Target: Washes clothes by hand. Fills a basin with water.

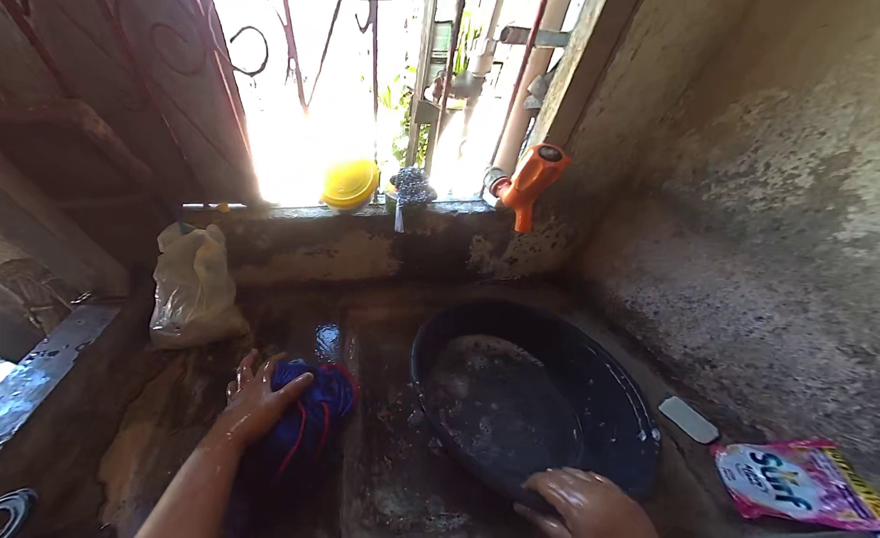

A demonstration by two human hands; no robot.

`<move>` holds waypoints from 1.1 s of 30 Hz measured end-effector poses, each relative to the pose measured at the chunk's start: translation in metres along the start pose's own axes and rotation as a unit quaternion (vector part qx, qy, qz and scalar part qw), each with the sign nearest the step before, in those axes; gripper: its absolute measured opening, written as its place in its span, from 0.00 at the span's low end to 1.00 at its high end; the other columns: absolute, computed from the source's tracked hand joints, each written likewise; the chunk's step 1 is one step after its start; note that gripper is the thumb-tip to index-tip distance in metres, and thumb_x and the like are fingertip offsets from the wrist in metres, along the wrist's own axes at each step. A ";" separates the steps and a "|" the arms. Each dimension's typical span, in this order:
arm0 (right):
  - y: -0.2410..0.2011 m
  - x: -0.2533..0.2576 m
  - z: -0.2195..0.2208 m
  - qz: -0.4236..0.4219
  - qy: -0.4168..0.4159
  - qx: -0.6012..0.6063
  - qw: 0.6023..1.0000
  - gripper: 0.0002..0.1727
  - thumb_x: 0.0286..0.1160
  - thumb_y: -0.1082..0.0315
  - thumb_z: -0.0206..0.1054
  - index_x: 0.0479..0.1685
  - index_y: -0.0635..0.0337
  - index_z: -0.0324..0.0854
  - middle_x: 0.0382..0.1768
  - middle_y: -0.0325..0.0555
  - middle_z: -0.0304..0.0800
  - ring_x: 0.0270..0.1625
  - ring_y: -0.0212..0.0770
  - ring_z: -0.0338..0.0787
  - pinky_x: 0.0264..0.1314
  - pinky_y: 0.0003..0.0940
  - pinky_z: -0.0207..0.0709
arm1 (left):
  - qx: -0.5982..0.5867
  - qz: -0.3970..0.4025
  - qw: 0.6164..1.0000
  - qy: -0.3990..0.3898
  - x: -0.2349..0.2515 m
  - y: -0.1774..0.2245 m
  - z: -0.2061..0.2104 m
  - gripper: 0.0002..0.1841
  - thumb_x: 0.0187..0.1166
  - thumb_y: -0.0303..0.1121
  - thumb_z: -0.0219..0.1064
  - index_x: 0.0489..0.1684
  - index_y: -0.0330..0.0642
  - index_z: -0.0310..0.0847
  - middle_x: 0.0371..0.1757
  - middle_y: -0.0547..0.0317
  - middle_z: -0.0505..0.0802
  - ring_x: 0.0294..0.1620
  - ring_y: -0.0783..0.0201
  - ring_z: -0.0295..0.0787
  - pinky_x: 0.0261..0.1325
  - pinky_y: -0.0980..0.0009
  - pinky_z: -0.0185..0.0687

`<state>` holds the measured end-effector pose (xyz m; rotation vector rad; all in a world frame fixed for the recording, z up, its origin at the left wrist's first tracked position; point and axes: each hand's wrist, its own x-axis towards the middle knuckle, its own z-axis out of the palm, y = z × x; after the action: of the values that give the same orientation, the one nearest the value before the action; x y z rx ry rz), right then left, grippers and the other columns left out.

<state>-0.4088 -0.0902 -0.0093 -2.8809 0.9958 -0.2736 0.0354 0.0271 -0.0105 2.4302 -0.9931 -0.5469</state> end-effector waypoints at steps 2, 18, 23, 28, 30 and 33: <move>0.002 -0.007 -0.032 -0.047 0.107 0.002 0.993 0.21 0.78 0.47 0.71 0.37 0.58 0.91 0.36 0.50 0.97 0.43 0.51 0.97 0.49 0.53 0.87 | 0.036 -0.027 0.996 -0.080 0.008 0.005 -0.013 0.46 0.80 0.69 0.57 0.95 0.52 0.55 0.96 0.40 0.46 0.94 0.32 0.40 0.88 0.30 0.42; 0.008 0.021 -0.102 0.269 0.305 0.775 0.483 0.28 0.94 0.42 0.40 0.69 0.49 0.75 0.53 0.42 0.92 0.55 0.36 0.93 0.57 0.43 0.90 | -0.046 0.073 0.996 -0.007 -0.013 0.141 -0.111 0.20 0.88 0.50 0.61 0.69 0.52 0.84 0.61 0.48 0.91 0.60 0.48 0.88 0.63 0.38 0.78; 0.020 0.010 -0.087 0.171 0.269 0.819 0.476 0.27 0.96 0.50 0.41 0.69 0.63 0.74 0.57 0.56 0.90 0.61 0.47 0.91 0.64 0.51 0.86 | -0.204 0.035 0.978 -0.012 -0.004 0.132 -0.107 0.18 0.89 0.48 0.61 0.68 0.50 0.83 0.62 0.48 0.90 0.58 0.49 0.89 0.60 0.47 0.83; -0.014 0.019 -0.107 0.142 0.307 0.486 0.806 0.09 0.75 0.71 0.72 0.51 0.54 0.82 0.42 0.25 0.94 0.46 0.23 0.92 0.53 0.25 0.90 | -0.227 0.065 0.971 -0.029 -0.005 0.136 -0.094 0.17 0.88 0.45 0.64 0.66 0.47 0.84 0.61 0.49 0.91 0.60 0.51 0.89 0.64 0.47 0.83; -0.023 0.024 -0.088 0.037 0.223 0.283 0.932 0.13 0.70 0.62 0.79 0.43 0.63 0.89 0.43 0.43 0.94 0.50 0.37 0.92 0.59 0.38 0.87 | -0.219 0.075 0.972 -0.033 -0.008 0.139 -0.089 0.17 0.87 0.43 0.65 0.66 0.46 0.84 0.60 0.51 0.92 0.60 0.53 0.89 0.64 0.48 0.82; -0.042 0.048 -0.060 -0.018 -0.052 0.078 0.995 0.13 0.70 0.60 0.75 0.45 0.60 0.90 0.46 0.56 0.94 0.55 0.60 0.93 0.55 0.62 0.84 | -0.190 0.102 0.976 -0.031 -0.010 0.140 -0.082 0.16 0.87 0.43 0.66 0.66 0.48 0.85 0.55 0.58 0.94 0.53 0.61 0.90 0.58 0.55 0.83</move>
<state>-0.3580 -0.0874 0.0622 -2.7434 0.8657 -0.1924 -0.0054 -0.0329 0.1345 1.9612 -1.0411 -0.6734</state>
